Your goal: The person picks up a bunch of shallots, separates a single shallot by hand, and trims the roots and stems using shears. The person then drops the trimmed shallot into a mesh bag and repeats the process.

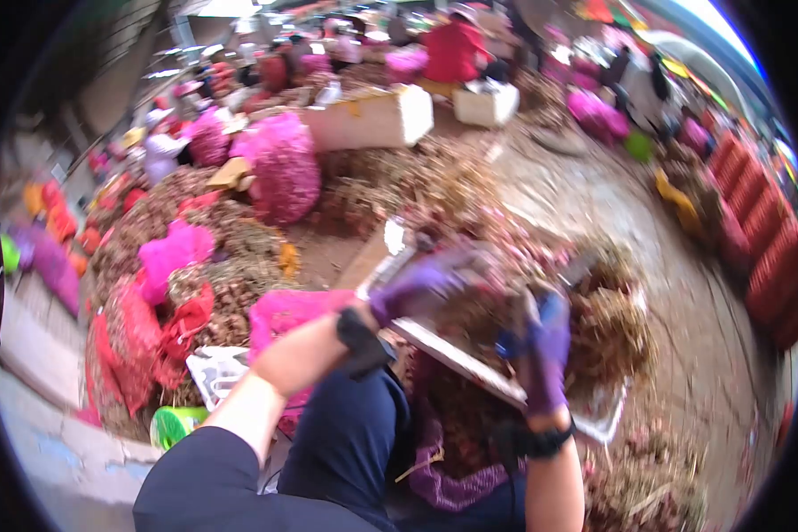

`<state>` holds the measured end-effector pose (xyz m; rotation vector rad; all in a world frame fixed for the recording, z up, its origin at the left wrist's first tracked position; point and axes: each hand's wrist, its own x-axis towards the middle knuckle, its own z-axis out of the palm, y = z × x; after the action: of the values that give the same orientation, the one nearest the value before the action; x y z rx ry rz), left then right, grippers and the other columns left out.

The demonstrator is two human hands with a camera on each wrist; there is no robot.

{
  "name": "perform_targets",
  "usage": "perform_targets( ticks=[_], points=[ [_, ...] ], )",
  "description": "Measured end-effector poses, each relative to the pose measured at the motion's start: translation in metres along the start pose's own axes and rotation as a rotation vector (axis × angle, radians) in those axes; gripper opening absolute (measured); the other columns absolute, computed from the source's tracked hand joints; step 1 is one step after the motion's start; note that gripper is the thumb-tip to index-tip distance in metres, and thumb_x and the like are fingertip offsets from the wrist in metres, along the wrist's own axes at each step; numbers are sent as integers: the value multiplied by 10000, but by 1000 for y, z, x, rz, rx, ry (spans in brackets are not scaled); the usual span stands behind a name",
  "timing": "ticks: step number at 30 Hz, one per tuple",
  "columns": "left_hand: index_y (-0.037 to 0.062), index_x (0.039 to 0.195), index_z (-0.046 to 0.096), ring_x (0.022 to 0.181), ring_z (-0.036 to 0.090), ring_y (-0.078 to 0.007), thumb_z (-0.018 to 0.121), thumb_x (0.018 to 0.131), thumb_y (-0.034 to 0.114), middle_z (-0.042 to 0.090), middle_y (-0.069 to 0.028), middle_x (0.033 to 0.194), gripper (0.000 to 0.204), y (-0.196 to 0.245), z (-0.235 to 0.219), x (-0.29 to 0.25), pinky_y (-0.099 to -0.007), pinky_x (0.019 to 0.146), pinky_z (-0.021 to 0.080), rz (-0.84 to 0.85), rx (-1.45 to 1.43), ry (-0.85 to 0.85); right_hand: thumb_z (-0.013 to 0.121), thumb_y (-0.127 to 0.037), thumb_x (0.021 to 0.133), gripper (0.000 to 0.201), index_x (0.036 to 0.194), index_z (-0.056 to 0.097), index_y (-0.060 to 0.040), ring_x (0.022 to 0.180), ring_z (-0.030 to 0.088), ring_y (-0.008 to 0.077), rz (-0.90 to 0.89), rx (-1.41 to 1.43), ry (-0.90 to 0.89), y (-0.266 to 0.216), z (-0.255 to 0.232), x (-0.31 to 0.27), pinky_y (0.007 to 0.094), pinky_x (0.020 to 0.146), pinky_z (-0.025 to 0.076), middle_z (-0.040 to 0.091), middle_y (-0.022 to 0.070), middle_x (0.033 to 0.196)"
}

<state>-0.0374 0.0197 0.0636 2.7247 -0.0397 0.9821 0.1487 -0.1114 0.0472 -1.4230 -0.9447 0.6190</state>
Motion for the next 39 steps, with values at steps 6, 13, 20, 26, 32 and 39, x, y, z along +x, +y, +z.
perform_targets(
  ticks=[6,13,20,26,32,39],
  points=[
    [81,1457,343,1169,471,-114,517,875,-60,530,-25,1285,623,38,104,39,-255,986,400,-626,-1288,22,661,-132,889,327,1174,530,-38,874,603,96,-12,240,-12,13,-46,-27,217,740,474,630,27,1043],
    [26,1422,342,1124,501,-140,615,940,285,524,-91,1220,612,64,110,42,-294,987,415,-633,-1049,-9,535,110,779,455,1208,476,-31,815,614,128,73,337,13,43,-66,-21,238,681,527,574,57,1030],
    [34,1413,352,1149,483,-110,531,983,165,518,-46,1250,484,54,148,33,-294,1009,399,-278,-1255,411,614,-2,864,380,1216,476,-39,819,625,142,212,533,-78,45,-57,-16,247,683,530,588,59,1060],
    [35,1431,332,1181,498,-187,568,962,257,506,-92,1288,570,30,144,21,-333,1020,390,-378,-755,338,657,15,837,401,1203,499,-34,842,623,123,133,409,-87,38,-36,-15,216,707,515,614,36,993],
    [49,1274,495,1028,582,-298,667,886,287,574,-136,1101,486,44,113,33,-387,896,457,-478,-534,112,597,20,812,401,1198,493,-9,888,653,174,182,539,-69,40,-44,-11,257,755,549,639,111,1027],
    [86,1256,533,899,613,-166,451,1016,318,611,-13,1068,343,29,82,28,-346,897,479,-654,-1886,288,708,-63,828,337,1122,546,-61,764,530,100,103,153,219,15,-62,0,239,621,432,543,-5,866]
  ],
)
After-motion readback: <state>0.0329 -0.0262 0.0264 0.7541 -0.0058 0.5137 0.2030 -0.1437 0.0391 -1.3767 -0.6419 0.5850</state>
